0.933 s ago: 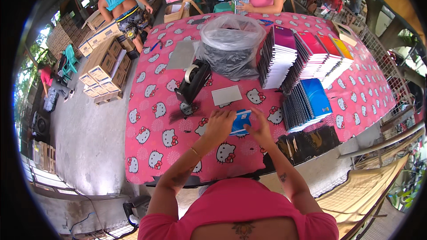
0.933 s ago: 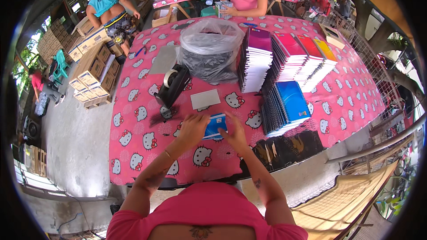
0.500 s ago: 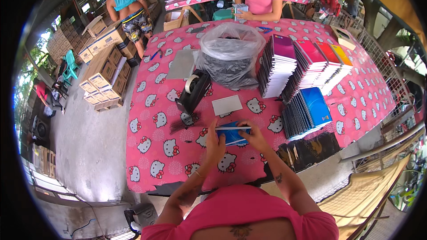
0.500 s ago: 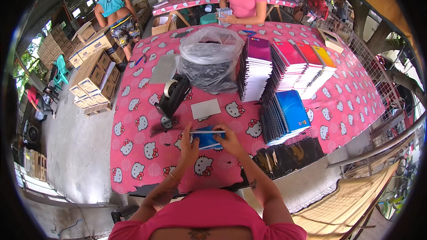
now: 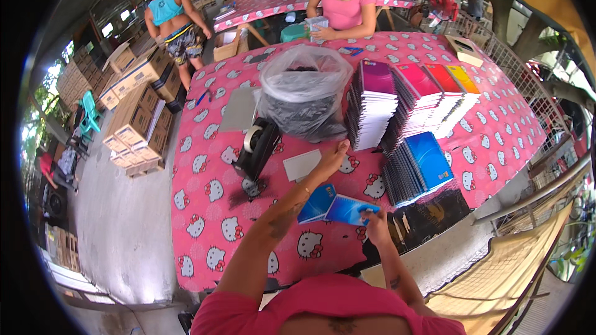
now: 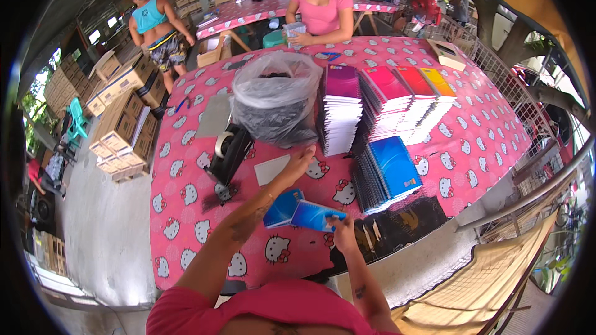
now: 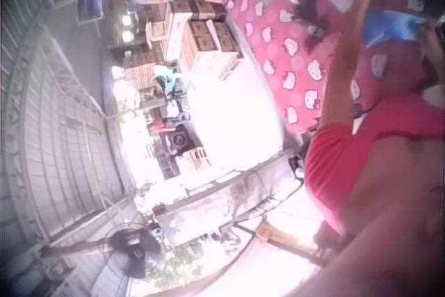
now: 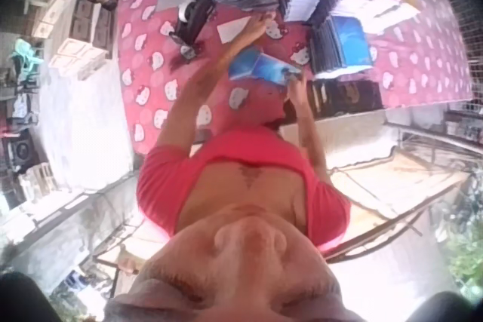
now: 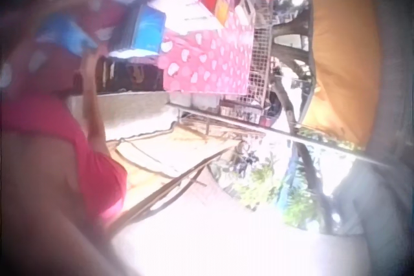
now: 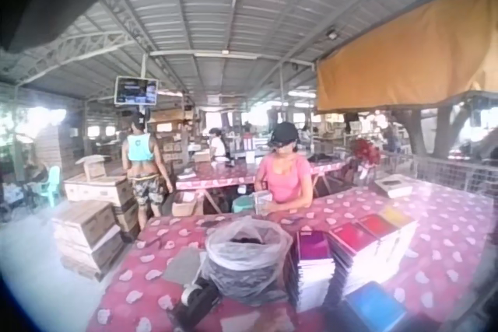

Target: The person tapes the spines of notebooks and stacks them. They apply blue adhesive tape to the edge of each notebook, smooth it down by hand, and then place the finished notebook onto a stack on the table.

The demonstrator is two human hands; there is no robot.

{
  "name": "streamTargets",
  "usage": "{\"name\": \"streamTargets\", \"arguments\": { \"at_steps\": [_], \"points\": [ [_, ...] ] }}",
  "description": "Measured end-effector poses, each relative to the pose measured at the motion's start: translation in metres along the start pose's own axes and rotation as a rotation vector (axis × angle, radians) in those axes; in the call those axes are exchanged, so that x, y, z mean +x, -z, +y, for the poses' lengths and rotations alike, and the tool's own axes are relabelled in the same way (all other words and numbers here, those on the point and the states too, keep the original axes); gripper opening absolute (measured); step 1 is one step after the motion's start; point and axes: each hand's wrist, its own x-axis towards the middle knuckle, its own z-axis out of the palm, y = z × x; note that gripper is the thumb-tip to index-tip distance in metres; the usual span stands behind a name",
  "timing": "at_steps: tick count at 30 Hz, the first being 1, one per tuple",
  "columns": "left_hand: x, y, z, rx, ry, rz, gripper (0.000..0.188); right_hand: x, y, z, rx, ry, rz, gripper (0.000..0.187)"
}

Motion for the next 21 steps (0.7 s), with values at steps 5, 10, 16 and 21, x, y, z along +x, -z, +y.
{"name": "streamTargets", "arguments": {
  "at_steps": [5, 10, 16, 21],
  "points": [
    [0.064, -0.038, -0.014, -0.394, 0.281, 0.065, 0.092, -0.008, 0.012, 0.011, 0.102, 0.027, -0.002, 0.023],
    [0.057, 0.007, -0.036, -0.438, 0.266, -0.049, 0.099, 0.001, -0.026, -0.003, -0.006, 0.011, -0.133, 0.024],
    [-0.062, 0.07, -0.004, 0.072, -0.389, 0.241, 0.041, 0.008, -0.028, -0.043, -0.121, 0.131, -0.217, 0.019],
    [-0.173, 0.151, -0.048, 0.608, -0.247, 0.548, 0.018, 0.014, -0.068, -0.044, -0.3, 0.164, -0.449, 0.026]
  ]
}}
